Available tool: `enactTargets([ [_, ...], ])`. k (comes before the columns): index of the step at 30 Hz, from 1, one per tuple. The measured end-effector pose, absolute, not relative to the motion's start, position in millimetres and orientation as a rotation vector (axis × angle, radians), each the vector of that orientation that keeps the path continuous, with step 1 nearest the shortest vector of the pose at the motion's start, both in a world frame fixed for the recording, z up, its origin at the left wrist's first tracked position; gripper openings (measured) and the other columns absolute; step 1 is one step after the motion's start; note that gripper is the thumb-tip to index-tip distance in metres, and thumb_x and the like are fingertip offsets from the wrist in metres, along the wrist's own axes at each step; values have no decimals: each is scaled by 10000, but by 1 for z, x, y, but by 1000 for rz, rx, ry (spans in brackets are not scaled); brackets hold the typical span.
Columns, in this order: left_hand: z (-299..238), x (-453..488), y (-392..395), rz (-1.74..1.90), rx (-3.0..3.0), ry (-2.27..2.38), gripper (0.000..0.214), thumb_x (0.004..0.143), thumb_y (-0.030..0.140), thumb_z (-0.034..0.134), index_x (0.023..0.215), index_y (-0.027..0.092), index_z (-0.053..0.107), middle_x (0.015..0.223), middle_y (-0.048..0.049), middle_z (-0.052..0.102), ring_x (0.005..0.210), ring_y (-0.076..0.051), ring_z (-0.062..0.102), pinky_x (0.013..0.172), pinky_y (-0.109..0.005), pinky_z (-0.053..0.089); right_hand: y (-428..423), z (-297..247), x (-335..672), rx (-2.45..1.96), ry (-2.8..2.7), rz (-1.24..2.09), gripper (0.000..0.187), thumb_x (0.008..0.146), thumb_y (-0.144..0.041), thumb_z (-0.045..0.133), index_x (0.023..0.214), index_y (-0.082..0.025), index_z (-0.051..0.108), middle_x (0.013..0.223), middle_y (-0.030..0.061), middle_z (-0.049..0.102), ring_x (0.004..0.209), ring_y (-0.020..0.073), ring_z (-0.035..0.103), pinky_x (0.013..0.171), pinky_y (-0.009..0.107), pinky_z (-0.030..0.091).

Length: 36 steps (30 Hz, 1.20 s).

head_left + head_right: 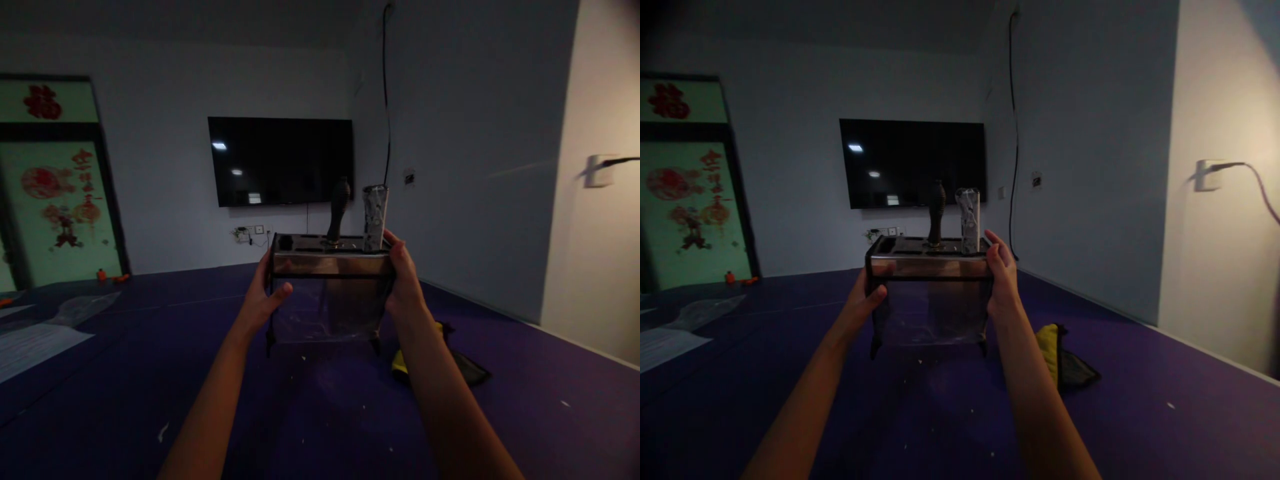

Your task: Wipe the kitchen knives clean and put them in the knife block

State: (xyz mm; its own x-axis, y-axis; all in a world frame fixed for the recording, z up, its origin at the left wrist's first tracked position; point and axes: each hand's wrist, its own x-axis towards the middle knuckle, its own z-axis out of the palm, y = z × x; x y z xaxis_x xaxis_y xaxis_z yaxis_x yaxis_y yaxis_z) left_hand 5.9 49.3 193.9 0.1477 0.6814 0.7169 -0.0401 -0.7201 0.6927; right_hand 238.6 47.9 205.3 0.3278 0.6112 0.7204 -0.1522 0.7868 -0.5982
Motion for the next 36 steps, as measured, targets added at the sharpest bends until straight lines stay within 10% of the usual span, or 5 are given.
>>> enactTargets([
  [19, 200, -18, 63, 2019, 1547, 527, 567, 536, 345, 738, 1046, 167, 564, 847, -24, 631, 826, -145, 584, 782, -242, 434, 65, 197, 224, -527, -1144, 500, 682, 581, -594, 645, 1147, -235, 517, 1231, 77, 490, 1127, 257, 438, 917, 394, 354],
  [36, 153, -101, 108, 2620, 1442, 1248, 766, 534, 400, 718, 1193, 145, 422, 1119, -108, 524, 995, -235, 530, 888, -403, 409, 84, 181, 307, -981, -738, 253, 458, 765, -516, 438, 978, -145, 603, 961, 101, 634, 773, 179, 612, 582, 253, 453],
])
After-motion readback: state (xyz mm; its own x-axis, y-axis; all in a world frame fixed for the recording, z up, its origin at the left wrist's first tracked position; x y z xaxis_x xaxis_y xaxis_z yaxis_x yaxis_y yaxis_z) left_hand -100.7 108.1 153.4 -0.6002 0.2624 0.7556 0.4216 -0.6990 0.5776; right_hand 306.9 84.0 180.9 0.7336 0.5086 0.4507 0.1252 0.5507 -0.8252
